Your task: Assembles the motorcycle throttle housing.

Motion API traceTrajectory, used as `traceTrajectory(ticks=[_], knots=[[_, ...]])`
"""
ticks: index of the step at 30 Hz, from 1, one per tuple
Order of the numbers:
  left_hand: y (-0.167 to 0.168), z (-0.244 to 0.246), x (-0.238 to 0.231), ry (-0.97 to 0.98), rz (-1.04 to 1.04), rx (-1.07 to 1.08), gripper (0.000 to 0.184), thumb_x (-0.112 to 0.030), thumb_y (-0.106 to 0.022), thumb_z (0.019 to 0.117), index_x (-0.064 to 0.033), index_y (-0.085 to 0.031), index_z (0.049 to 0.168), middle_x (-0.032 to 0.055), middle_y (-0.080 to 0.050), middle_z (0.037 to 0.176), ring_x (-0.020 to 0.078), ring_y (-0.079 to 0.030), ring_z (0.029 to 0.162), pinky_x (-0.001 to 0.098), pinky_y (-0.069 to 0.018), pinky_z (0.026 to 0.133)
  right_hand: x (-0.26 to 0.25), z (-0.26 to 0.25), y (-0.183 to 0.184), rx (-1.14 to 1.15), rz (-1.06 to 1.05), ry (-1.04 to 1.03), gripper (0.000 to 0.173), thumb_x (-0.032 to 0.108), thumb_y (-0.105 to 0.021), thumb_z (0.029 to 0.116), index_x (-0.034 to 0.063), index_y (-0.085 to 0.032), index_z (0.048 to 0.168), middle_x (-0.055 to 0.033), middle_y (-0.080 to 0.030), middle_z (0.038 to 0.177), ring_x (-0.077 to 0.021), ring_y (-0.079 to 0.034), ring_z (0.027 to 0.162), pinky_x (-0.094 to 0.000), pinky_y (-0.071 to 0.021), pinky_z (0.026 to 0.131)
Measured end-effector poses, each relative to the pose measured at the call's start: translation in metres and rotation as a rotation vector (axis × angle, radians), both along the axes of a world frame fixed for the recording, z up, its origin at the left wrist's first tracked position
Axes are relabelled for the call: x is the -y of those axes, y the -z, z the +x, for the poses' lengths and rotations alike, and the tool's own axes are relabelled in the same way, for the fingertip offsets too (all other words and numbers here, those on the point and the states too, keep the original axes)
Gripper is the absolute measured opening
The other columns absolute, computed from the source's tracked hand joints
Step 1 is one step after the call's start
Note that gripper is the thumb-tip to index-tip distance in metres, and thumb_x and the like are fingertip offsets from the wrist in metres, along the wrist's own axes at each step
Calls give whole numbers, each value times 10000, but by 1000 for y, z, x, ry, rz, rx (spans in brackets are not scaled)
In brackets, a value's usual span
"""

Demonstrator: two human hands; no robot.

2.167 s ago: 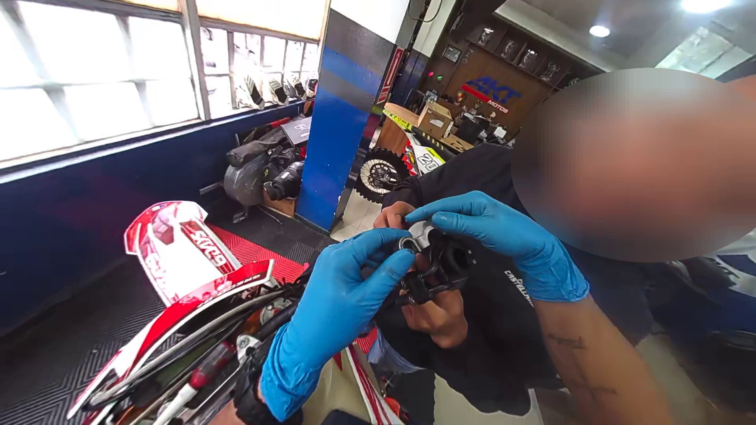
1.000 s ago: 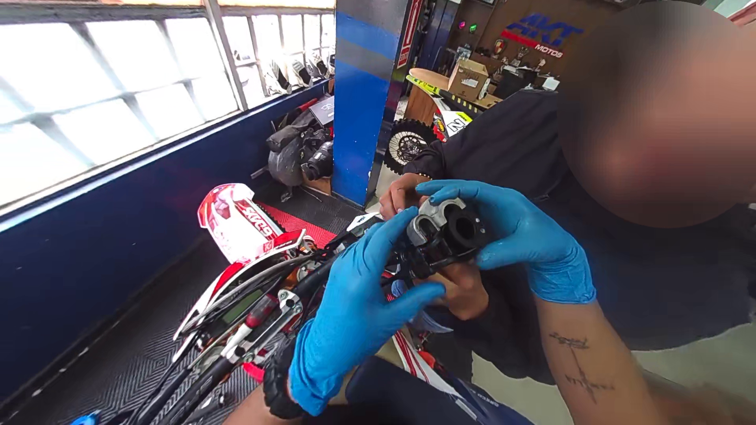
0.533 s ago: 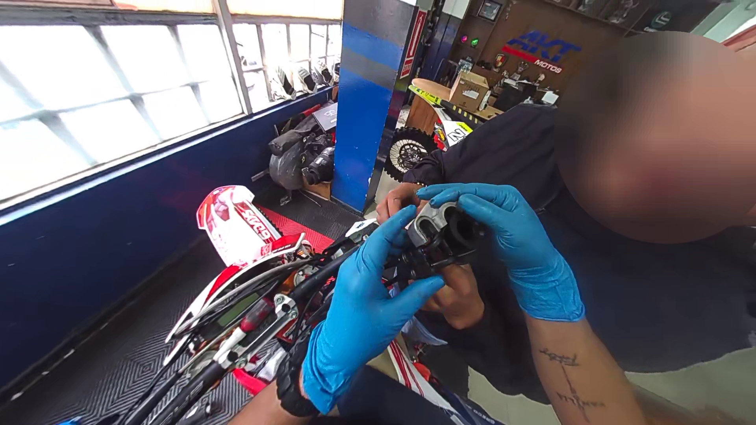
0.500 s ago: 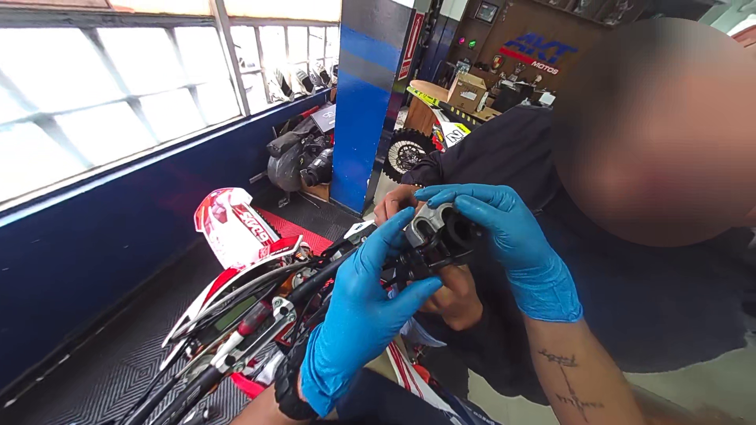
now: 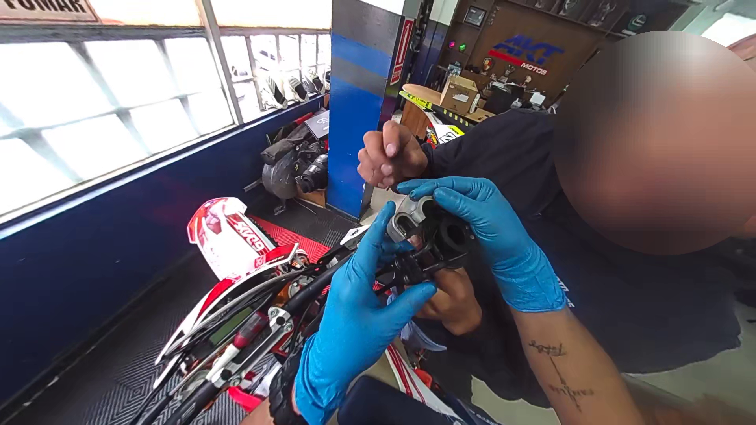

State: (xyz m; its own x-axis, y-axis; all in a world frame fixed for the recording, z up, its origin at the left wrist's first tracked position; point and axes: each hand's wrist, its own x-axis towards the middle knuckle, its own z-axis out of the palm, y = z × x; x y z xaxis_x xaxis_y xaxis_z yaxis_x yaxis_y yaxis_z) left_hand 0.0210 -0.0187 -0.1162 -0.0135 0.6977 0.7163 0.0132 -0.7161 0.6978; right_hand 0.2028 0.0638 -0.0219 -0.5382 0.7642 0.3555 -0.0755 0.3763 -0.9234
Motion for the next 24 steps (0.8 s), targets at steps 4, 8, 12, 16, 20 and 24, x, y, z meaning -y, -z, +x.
traceTrajectory(ticks=[4,8,12,16,20,24], knots=[[-5,-6,-2,-8,15,-24,775,-313,-678,976,154,-338,1494,121,-698,1222,113,-689,1094,276,-584,973,0,1,-3,30,43,15,267,30,-490,1036,-44,-740,1093,-122,-750,1117,-155,-707,1057,-291,-573,956],[-14,-14,-10,-44,42,17,485,-242,-491,1082,126,-506,1397,137,-710,1184,172,-718,1033,344,-624,920,-2,3,-8,66,102,36,254,44,-514,1037,-45,-743,1101,-126,-750,1107,-152,-717,1001,-291,-588,918],[-19,-17,-15,-94,18,27,360,-168,-458,1080,69,-626,1292,91,-732,1142,124,-718,997,299,-620,887,-6,4,-10,85,133,18,246,45,-519,1038,-40,-738,1112,-119,-750,1102,-165,-725,988,-324,-604,916],[-20,-18,-18,-88,-5,26,329,-155,-485,1066,54,-645,1264,78,-741,1118,125,-724,983,295,-628,871,-12,8,-7,54,120,-8,232,45,-536,1028,-39,-738,1106,-146,-725,1175,-197,-708,1032,-360,-594,934],[-20,-19,-18,-66,-16,52,338,-200,-518,1066,50,-660,1243,72,-748,1088,124,-730,952,286,-630,851,-12,7,-6,38,134,-36,219,21,-549,1012,-45,-742,1093,-149,-721,1197,-214,-698,1098,-375,-582,975],[-23,-20,-15,-51,-50,86,319,-198,-544,1047,31,-677,1224,55,-750,1064,113,-725,930,267,-623,820,-10,9,-8,64,207,-58,214,32,-560,1010,-52,-737,1096,-158,-709,1216,-227,-688,1123,-378,-582,977]])
